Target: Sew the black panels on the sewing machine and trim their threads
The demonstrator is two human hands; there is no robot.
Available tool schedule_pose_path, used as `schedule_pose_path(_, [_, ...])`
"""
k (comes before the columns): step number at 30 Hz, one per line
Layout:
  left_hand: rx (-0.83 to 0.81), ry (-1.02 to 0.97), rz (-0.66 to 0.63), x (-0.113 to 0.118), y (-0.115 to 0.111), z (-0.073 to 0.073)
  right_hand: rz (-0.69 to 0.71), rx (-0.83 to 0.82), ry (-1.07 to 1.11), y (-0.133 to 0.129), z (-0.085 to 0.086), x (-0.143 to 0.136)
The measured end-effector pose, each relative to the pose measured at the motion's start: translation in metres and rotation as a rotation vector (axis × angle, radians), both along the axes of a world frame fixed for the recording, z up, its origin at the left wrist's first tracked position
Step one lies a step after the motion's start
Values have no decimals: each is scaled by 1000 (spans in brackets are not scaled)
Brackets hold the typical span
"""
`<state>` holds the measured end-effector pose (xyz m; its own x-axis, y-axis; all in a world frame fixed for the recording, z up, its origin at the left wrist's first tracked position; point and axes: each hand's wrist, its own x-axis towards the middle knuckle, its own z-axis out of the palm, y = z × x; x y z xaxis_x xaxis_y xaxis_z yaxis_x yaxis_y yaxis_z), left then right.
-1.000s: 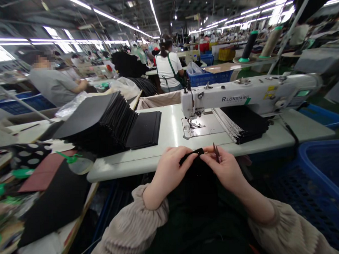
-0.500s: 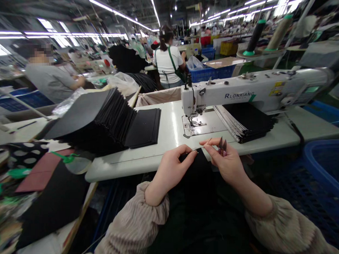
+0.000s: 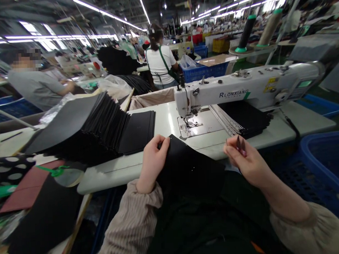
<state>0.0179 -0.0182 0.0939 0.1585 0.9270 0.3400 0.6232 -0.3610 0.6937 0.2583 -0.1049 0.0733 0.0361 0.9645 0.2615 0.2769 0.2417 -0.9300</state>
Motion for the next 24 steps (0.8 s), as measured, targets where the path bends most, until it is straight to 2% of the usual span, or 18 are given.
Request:
schedule_pose_path(2, [44,12,-6,-18,17,1,5,-117,-174,-23,-17,33])
schedule_pose_path(6, [198,10,237,-59,53,1,-266,-287,-499,-83,-80,110])
schedule_pose_path(8, [146,18,173,-70,65,-1,-295,-412,-568,-105,-107,134])
schedule_pose_path(10, [72,40,21,-67,66,-2,-264,-465,-536,-112,-116,136])
schedule_pose_path(12, [19,72,-113,-51,57,-3,-242,-390,-451,-100,-105,114])
schedule_pose_path(16, [-45,115,-278,-11,27,4,-126,-94,-330,-37,-47,39])
schedule_pose_path(19, [-83,116,-358,3,11,15,72,57,-289,10,-14,-3])
schedule_pose_path(22, [-84,132,-359,-3,5,23,237,36,-327,33,-7,-16])
schedule_pose_path(24, [-73,146,-311,-11,3,24,233,-19,-318,33,-8,-14])
